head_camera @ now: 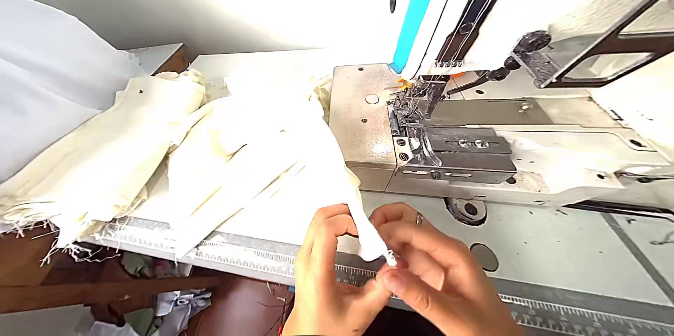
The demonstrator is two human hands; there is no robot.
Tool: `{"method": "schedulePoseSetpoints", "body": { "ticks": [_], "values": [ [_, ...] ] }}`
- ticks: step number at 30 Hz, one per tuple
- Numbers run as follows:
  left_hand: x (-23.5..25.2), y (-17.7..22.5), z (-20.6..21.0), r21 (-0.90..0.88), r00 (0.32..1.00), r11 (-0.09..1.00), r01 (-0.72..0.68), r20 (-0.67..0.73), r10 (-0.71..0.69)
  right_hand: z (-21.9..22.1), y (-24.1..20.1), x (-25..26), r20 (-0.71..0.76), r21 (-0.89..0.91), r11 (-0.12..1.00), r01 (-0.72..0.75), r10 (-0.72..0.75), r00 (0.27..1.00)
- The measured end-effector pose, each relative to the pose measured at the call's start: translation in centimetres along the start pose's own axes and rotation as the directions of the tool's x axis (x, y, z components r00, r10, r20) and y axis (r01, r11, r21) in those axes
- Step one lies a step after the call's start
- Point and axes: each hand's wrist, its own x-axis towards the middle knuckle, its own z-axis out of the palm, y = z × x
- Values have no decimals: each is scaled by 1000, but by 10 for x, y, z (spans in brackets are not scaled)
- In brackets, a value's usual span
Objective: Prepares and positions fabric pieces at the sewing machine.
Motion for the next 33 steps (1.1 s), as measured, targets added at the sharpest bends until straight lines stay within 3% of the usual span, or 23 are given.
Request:
{"method": "schedulePoseSetpoints", "body": {
  "ticks": [4,8,13,19,23,26,30,33],
  "values": [
    [3,2,-3,-92,998,995,-25,-63,19,-1,4,-2,-47,-79,995,69,-73,996],
    [6,4,-15,-271,999,962,43,23,-38,-3,14,-2,-61,-125,986,110,-118,991],
    [14,-2,-19,-289,995,957,7,93,21,5,20,-3,-67,-298,942,154,-182,981],
    [13,1,-19,-91,998,994,-56,11,57,4,15,-2,-202,-478,872,108,-228,952],
    [8,8,-18,21,993,995,-99,72,97,13,17,0,-76,-551,823,140,-216,973],
    [7,8,-23,75,996,994,-85,33,83,9,16,1,-39,-591,790,165,-232,972],
    [4,14,-15,209,989,967,-145,42,139,18,20,2,-126,-610,784,115,-240,963],
    [-8,10,-18,314,984,933,-176,77,160,12,15,4,-196,-688,717,114,-335,922]
  ]
}}
